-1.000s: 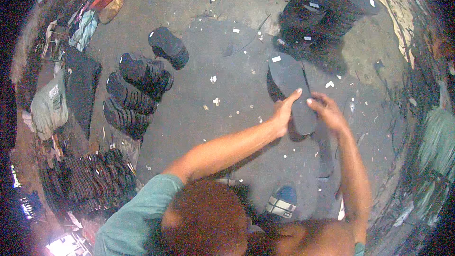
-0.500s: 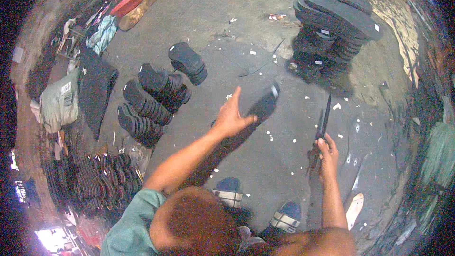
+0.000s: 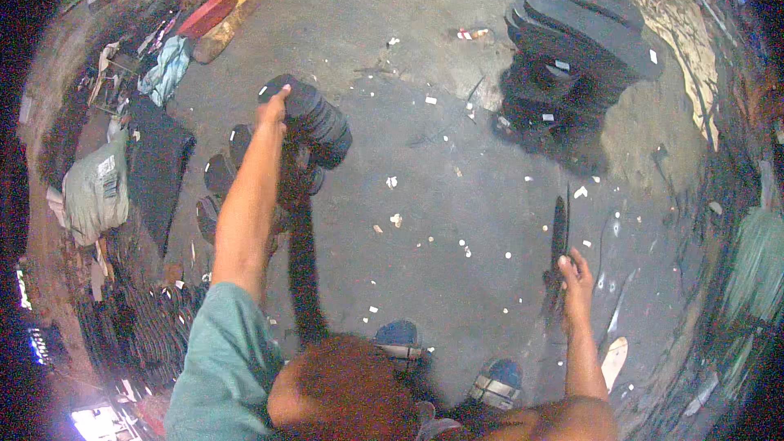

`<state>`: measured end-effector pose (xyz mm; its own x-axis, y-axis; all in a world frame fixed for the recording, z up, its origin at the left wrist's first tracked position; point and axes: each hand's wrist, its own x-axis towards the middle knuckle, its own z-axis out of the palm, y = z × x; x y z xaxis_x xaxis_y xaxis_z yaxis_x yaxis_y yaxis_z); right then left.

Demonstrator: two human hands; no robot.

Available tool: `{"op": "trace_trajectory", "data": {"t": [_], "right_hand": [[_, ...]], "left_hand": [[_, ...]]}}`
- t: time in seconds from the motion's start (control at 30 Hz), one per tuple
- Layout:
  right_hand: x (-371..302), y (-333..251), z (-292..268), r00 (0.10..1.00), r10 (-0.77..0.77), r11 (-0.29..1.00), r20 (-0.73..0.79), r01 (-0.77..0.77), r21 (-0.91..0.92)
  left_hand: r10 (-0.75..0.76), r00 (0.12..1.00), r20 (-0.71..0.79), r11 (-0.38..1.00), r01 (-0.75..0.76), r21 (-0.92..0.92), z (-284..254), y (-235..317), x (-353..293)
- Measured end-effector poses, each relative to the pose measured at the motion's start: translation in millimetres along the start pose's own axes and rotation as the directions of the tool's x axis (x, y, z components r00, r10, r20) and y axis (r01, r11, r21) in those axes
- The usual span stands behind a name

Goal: The person sits on the floor and repeatedly picks up black shoe insoles. They use a knife to trim the edges of the insoles, then place them in a stack. The person also handles white insoles, inspecting and trimming them in a similar manner.

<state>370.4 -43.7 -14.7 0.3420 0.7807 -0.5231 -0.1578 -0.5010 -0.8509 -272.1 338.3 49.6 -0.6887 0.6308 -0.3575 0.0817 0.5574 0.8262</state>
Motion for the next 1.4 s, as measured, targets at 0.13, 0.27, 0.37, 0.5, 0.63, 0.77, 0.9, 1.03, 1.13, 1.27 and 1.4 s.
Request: {"op": "trace_trajectory", "data": {"t": [0.13, 0.27, 0.37, 0.5, 0.63, 0.77, 0.9, 1.03, 1.13, 1.27, 1.4], "right_hand": [[10.0, -1.5, -13.7, 0.994, -0.065, 0.996, -0.083, 0.06, -0.061], [10.4, -15.8, -6.7, 0.998, 0.015, 0.996, -0.063, -0.02, -0.084], [18.2, -6.5, 4.7, 1.0, -0.011, 0.992, -0.015, 0.009, -0.129], [18.1, -25.7, 22.7, 0.997, -0.077, 0.995, -0.023, 0.075, -0.062], [12.7, -33.3, 24.1, 1.0, -0.008, 0.995, 0.02, 0.011, -0.103], [21.2, -19.1, 9.0, 0.997, -0.074, 0.99, 0.033, 0.077, -0.12], [18.5, -39.5, 16.8, 0.997, -0.076, 0.994, -0.001, 0.076, -0.075], [13.3, -28.0, 1.3, 0.983, -0.148, 0.986, -0.107, 0.137, -0.099], [-9.1, -39.0, -3.6, 0.941, -0.288, 0.868, -0.175, 0.18, -0.462], [-44.2, -20.3, -30.2, 0.868, -0.418, 0.74, -0.266, 0.156, -0.654], [-81.8, -12.0, -76.8, 0.744, -0.477, 0.708, -0.469, 0.008, -0.706]], "left_hand": [[0.696, 0.712, -0.089, 0.491, -0.382, 0.783, 30.2, 24.2, -39.9], [0.309, 0.735, 0.604, 0.201, -0.671, 0.714, 85.3, 101.0, -62.1], [-0.207, 0.627, 0.751, -0.143, -0.778, 0.611, 148.6, 75.5, -59.1], [-0.407, 0.668, 0.623, -0.327, -0.744, 0.583, 166.6, 21.2, -36.2], [-0.478, 0.697, 0.534, -0.42, -0.715, 0.558, 136.1, 3.8, -27.9], [-0.458, 0.766, 0.45, -0.487, -0.64, 0.594, 125.2, 1.3, -30.0], [-0.348, 0.839, 0.419, -0.488, -0.544, 0.683, 119.5, 0.6, -29.5], [-0.203, 0.739, 0.642, -0.356, -0.667, 0.654, 134.5, 34.0, -84.4], [0.191, 0.626, 0.756, 0.014, -0.772, 0.636, 154.9, 56.9, -109.3], [0.315, 0.526, 0.79, 0.903, -0.422, -0.079, 189.4, 121.5, -203.3], [0.268, 0.473, 0.839, 0.961, -0.188, -0.201, 238.5, 170.8, -290.6]]}}
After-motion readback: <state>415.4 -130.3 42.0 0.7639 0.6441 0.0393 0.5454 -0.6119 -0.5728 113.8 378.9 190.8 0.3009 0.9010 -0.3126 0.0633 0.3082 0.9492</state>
